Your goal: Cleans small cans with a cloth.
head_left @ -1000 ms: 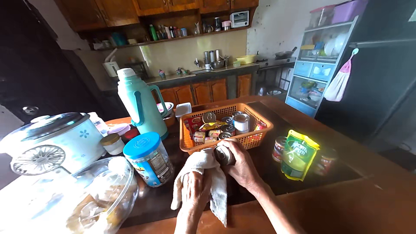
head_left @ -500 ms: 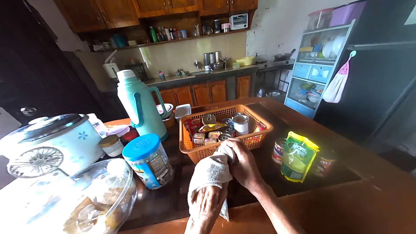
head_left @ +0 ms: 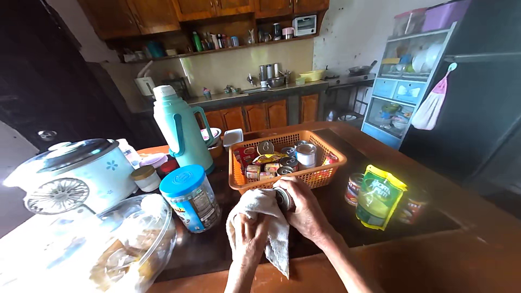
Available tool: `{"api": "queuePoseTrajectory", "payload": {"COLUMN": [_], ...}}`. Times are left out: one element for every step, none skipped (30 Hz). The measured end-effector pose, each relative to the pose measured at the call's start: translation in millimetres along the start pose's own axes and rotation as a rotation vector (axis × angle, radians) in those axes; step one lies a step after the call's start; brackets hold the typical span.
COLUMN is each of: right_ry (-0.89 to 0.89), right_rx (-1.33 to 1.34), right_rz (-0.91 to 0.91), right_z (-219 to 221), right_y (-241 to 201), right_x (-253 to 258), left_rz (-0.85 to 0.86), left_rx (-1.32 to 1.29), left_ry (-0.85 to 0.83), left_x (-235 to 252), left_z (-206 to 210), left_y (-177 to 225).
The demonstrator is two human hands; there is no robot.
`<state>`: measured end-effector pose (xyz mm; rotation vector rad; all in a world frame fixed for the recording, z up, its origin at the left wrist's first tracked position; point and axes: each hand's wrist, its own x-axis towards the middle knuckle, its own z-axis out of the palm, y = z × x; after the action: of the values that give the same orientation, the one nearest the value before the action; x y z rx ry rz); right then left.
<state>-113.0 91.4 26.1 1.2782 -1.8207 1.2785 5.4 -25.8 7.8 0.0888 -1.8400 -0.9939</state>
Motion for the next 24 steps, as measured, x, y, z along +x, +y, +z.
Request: {"api": "queuePoseTrajectory", "payload": {"right_ry": [-0.022,-0.044,-0.061,-0.075,-0.079,-0.073,-0.05,-0.013,0.028,0.068,0.1,0.119,0.126,0.129,0.126,0.119,0.108,0.097,0.085,0.074,0.064,0.052,0.039,0.03], "right_rx": [0.014,0.024,0.035,0.049,0.067,0.091,0.111,0.119,0.113,0.098,0.076,0.056,0.037,0.017,-0.001,-0.019,-0.035,-0.046,-0.051,-0.052,-0.053,-0.048,-0.037,-0.028], "right_rz": [0.017,0.028,0.034,0.037,0.043,0.052,0.057,0.054,0.05,0.048,0.051,0.055,0.056,0.052,0.044,0.038,0.034,0.03,0.025,0.023,0.02,0.016,0.013,0.012], "right_z": [-0.7,-1.2,-1.8,-2.3,-2.8,-2.9,-2.9,-2.9,-3.1,-3.2,-3.4,-4.0,-5.2,-6.3,-7.2,-7.2,-6.9,-6.8,-7.0,-6.9,-6.7,-6.1,-5.6,-5.8], "right_y": [-0.3,-0.4,-0.3,-0.2,-0.3,0.0,0.7,1.8,3.2,4.7,5.8,6.6,7.0,7.1,6.7,6.4,6.3,6.9,7.7,7.9,7.4,7.1,7.2,7.4], "right_x": [-0.2,-0.2,-0.1,0.0,0.0,0.1,0.2,0.6,1.2,1.7,1.7,1.5,1.8,2.3,2.8,2.8,2.3,1.6,1.1,0.6,0.1,-0.2,-0.3,-0.1], "left_rz": [0.013,0.063,0.127,0.178,0.198,0.2,0.201,0.208,0.24,0.318,0.44,0.555,0.618,0.619,0.601,0.542,0.489,0.482,0.49,0.488,0.478,0.474,0.491,0.519], "left_rx": [0.042,0.156,0.279,0.369,0.395,0.385,0.362,0.345,0.348,0.376,0.436,0.487,0.517,0.52,0.537,0.562,0.588,0.624,0.663,0.687,0.696,0.699,0.702,0.708], "left_ry": [-0.004,-0.01,-0.003,0.012,0.019,0.022,0.021,0.02,0.026,0.046,0.083,0.114,0.134,0.136,0.133,0.108,0.077,0.066,0.06,0.039,0.016,0.008,0.018,0.035], "left_x": [0.3,1.6,3.6,5.0,5.0,4.0,1.6,-1.5,-5.0,-9.1,-13.4,-16.6,-17.6,-18.0,-17.1,-15.2,-12.5,-10.7,-10.2,-10.8,-11.5,-12.0,-12.5,-12.8], "left_z": [0.4,-0.1,0.0,1.0,2.7,5.5,9.1,12.8,15.7,17.1,17.3,17.3,16.9,15.7,14.1,11.3,8.7,6.9,5.4,3.7,2.1,1.2,1.0,1.5], "left_y": [0.6,2.0,4.8,8.0,9.6,9.2,8.5,8.6,9.4,7.6,2.0,-6.5,-11.1,-11.4,-9.1,-3.4,2.4,4.0,5.1,6.2,6.6,5.8,3.7,2.7]}}
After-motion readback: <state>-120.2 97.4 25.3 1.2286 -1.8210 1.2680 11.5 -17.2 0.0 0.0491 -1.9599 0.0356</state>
